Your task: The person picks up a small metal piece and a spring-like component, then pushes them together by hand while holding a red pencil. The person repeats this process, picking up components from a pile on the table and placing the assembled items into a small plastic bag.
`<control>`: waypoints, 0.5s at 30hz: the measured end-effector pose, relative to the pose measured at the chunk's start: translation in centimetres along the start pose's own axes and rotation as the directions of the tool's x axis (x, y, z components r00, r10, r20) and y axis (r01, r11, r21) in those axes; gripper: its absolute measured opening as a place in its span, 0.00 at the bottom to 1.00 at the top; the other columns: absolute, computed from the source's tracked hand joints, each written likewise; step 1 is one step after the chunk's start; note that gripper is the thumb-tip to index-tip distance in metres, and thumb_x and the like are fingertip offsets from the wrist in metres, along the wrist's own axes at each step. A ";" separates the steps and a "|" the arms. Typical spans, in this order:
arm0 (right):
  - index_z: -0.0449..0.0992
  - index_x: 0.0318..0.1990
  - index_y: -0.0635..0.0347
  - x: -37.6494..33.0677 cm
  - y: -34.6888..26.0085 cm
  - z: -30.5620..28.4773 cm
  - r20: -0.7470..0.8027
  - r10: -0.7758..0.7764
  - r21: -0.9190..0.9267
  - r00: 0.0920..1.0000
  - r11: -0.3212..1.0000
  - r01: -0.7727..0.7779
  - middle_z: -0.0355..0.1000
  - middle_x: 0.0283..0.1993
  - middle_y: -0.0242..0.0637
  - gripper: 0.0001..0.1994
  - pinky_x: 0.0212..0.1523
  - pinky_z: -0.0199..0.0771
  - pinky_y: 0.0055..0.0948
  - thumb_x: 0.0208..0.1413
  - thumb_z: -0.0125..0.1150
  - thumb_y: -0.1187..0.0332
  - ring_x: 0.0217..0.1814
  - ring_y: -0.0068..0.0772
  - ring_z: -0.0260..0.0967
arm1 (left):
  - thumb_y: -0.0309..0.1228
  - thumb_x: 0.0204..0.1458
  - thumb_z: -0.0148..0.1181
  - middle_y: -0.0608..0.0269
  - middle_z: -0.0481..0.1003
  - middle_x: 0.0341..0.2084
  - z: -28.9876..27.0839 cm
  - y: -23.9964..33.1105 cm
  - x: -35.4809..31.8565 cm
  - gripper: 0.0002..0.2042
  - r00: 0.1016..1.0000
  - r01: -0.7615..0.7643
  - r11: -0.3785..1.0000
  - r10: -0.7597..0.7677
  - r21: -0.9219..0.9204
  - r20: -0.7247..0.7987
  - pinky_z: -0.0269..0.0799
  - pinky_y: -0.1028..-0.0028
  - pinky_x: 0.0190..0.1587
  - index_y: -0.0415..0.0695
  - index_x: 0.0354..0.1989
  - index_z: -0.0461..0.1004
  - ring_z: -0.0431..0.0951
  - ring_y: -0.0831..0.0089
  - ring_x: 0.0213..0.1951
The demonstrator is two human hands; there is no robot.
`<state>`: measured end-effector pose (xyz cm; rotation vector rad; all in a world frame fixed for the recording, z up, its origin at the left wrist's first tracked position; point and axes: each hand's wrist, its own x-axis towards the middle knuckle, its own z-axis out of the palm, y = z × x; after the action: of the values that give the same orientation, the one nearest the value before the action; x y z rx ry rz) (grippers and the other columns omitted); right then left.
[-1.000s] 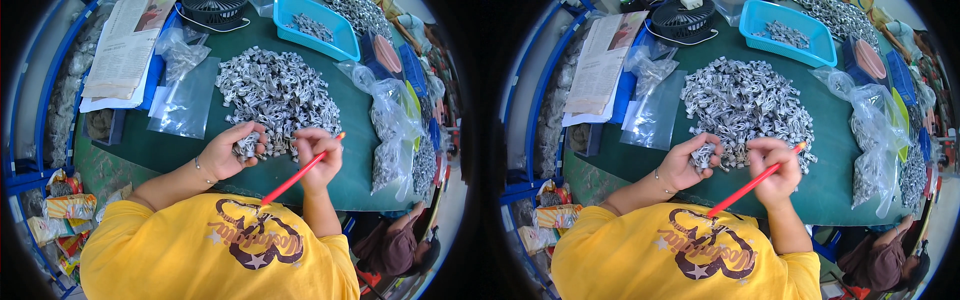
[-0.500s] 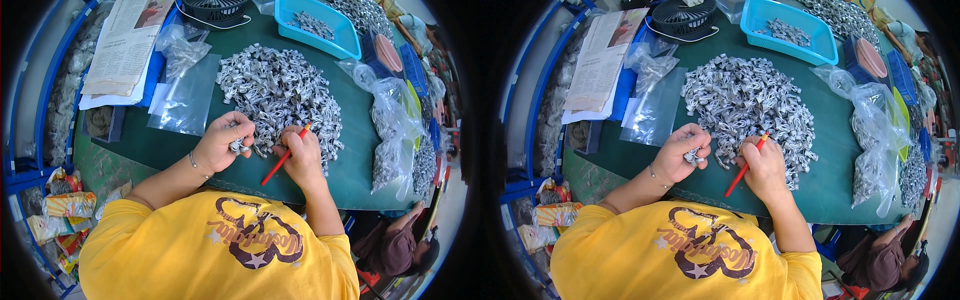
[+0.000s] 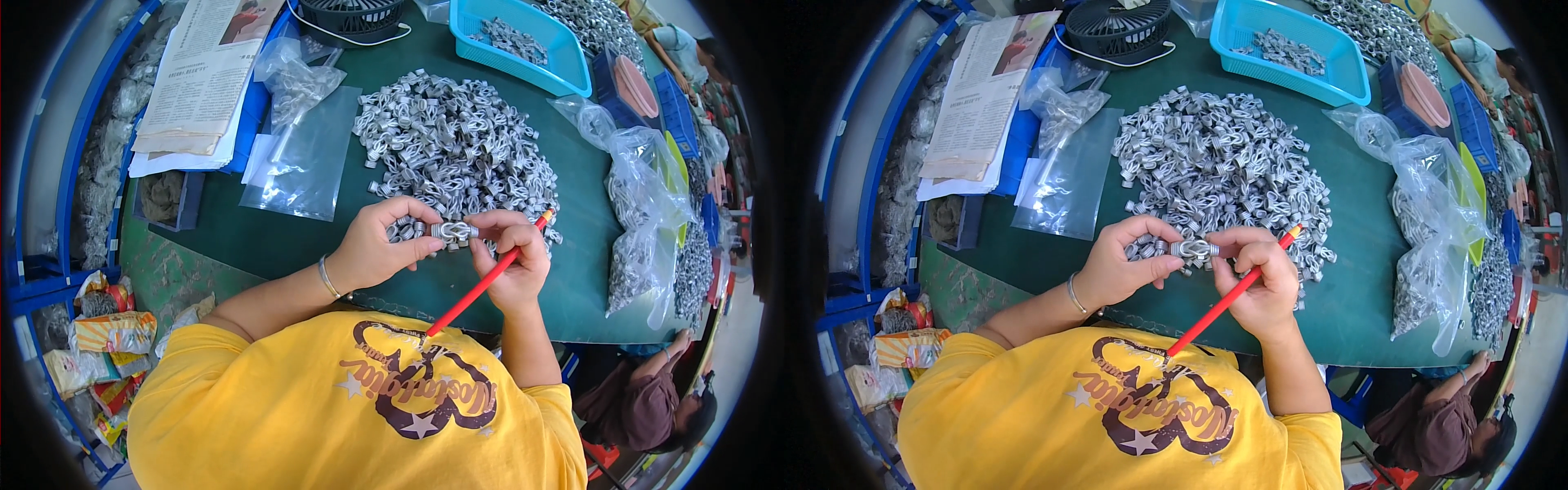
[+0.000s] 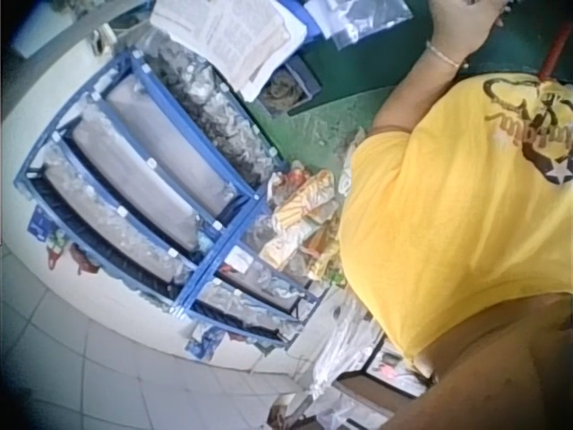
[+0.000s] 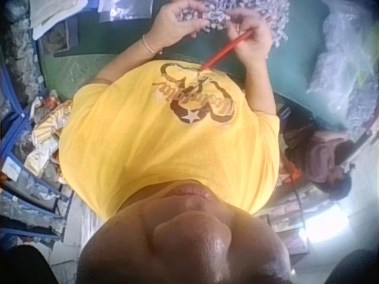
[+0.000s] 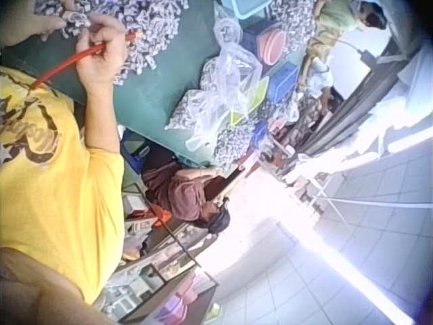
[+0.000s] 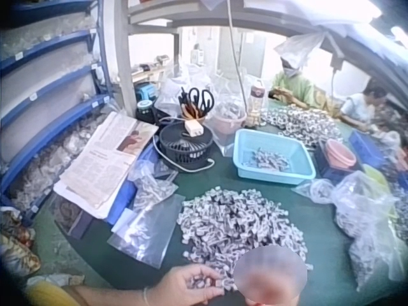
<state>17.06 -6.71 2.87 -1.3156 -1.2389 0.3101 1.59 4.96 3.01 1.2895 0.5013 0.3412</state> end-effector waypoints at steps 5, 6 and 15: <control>0.58 0.28 0.60 -0.2 -0.3 0.1 -0.007 0.405 0.401 0.914 0.838 -0.369 0.70 0.37 0.47 0.11 0.29 0.73 0.20 0.47 0.56 0.83 0.31 0.24 0.70 | 0.22 0.45 0.60 0.64 0.71 0.28 -0.1 -0.1 -0.1 0.10 0.993 -0.114 0.987 0.116 0.109 -0.016 0.69 0.84 0.25 0.37 0.37 0.70 0.71 0.82 0.25; 0.58 0.28 0.60 -0.2 -0.3 0.0 -0.009 0.406 0.400 0.914 0.839 -0.369 0.70 0.37 0.47 0.11 0.29 0.73 0.20 0.47 0.56 0.83 0.31 0.24 0.70 | 0.22 0.45 0.60 0.64 0.71 0.28 -0.1 -0.1 -0.1 0.10 0.993 -0.113 0.988 0.115 0.108 -0.013 0.69 0.84 0.25 0.37 0.37 0.70 0.71 0.82 0.25; 0.59 0.28 0.60 -1.3 1.6 0.8 0.134 0.403 0.653 0.905 0.651 -0.387 0.67 0.37 0.45 0.13 0.35 0.75 0.22 0.45 0.56 0.86 0.39 0.33 0.71 | 0.21 0.41 0.62 0.63 0.73 0.26 0.2 0.2 0.4 0.09 0.890 -0.452 0.851 0.450 0.268 0.070 0.68 0.78 0.34 0.38 0.32 0.72 0.73 0.77 0.29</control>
<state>16.65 -6.76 0.69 -0.9203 -0.6782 0.9655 2.03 5.05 3.20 1.6840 0.2369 0.6800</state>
